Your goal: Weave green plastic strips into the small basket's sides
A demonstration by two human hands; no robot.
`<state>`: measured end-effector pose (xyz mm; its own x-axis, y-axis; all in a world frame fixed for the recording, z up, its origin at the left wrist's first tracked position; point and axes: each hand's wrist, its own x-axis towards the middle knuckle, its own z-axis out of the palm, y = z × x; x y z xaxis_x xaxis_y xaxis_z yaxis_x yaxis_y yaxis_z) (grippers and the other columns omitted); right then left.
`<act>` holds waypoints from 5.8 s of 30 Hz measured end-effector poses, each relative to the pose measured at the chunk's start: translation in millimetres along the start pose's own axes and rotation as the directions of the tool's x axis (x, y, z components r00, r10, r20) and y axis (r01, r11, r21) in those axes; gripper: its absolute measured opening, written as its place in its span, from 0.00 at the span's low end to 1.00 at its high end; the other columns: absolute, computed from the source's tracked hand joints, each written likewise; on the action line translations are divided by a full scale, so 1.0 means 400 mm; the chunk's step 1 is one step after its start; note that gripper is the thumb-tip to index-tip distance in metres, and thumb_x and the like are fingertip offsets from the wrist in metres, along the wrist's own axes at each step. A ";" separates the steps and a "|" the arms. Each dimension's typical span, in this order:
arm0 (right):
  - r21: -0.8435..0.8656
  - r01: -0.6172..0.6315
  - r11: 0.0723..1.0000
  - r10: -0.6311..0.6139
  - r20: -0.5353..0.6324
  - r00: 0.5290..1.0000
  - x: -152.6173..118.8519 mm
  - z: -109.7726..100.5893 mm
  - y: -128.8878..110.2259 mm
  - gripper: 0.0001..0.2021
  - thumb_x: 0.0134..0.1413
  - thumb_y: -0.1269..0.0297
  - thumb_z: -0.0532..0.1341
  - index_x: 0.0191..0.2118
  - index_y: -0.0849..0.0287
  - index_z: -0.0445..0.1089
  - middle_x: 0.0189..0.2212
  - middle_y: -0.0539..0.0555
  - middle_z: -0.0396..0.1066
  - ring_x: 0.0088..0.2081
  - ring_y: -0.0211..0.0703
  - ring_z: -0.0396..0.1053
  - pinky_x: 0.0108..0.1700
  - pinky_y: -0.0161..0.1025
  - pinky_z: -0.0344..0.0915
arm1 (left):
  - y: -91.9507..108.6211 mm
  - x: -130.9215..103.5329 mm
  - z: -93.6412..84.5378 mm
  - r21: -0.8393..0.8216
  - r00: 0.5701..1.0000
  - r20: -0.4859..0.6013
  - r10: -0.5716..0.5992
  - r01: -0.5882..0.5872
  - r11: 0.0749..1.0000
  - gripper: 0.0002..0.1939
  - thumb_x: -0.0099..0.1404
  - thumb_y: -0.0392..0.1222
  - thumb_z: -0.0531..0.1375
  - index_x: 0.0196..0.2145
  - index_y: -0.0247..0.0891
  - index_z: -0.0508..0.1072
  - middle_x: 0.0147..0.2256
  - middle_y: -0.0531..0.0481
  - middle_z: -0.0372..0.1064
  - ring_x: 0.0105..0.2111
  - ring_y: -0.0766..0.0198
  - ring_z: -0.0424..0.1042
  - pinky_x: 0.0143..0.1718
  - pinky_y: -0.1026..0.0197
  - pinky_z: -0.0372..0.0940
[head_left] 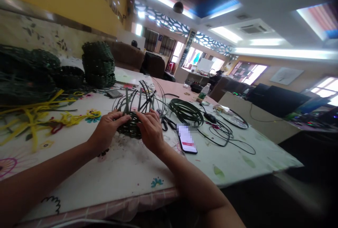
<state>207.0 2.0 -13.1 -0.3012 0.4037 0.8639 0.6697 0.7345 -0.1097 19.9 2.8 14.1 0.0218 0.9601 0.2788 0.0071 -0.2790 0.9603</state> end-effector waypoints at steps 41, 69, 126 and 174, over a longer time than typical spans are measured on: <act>-0.037 0.157 0.987 -0.157 -0.009 0.988 -0.002 0.007 0.097 0.33 0.63 0.56 0.68 0.69 0.57 0.59 0.51 0.64 0.68 0.54 0.56 0.67 0.57 0.56 0.74 | -0.110 0.109 -0.115 0.611 0.591 0.467 0.658 -0.754 0.243 0.36 0.68 0.66 0.63 0.63 0.41 0.65 0.56 0.36 0.71 0.56 0.42 0.72 0.59 0.39 0.65; -0.110 0.093 0.990 -0.079 0.124 0.989 -0.009 0.009 0.079 0.27 0.68 0.57 0.62 0.68 0.59 0.61 0.50 0.64 0.71 0.50 0.55 0.69 0.56 0.57 0.73 | -0.100 0.083 -0.104 0.634 0.543 0.464 0.700 -0.756 0.166 0.23 0.73 0.51 0.63 0.60 0.40 0.71 0.49 0.37 0.77 0.47 0.45 0.77 0.49 0.45 0.73; 0.045 -0.043 0.998 0.039 0.102 0.994 -0.023 0.013 0.174 0.11 0.64 0.62 0.65 0.49 0.58 0.68 0.39 0.55 0.70 0.40 0.46 0.70 0.44 0.42 0.70 | -0.117 0.115 -0.129 0.652 0.560 0.365 0.744 -0.724 0.226 0.28 0.71 0.58 0.63 0.64 0.50 0.65 0.61 0.40 0.63 0.61 0.44 0.65 0.63 0.41 0.63; 0.379 -0.195 0.905 0.102 0.253 0.962 -0.046 0.025 0.231 0.17 0.68 0.58 0.64 0.58 0.55 0.68 0.50 0.61 0.75 0.53 0.51 0.74 0.59 0.49 0.72 | -0.074 0.078 -0.092 0.407 0.831 -0.129 0.541 -0.453 0.793 0.24 0.56 0.53 0.73 0.45 0.42 0.70 0.44 0.46 0.63 0.46 0.53 0.68 0.53 0.46 0.68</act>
<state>267.7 67.9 -44.2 -0.3933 0.6008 0.6959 0.4075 0.7924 -0.4538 -16.6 41.9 -5.1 -0.1073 0.6497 0.7526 0.4031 -0.6635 0.6303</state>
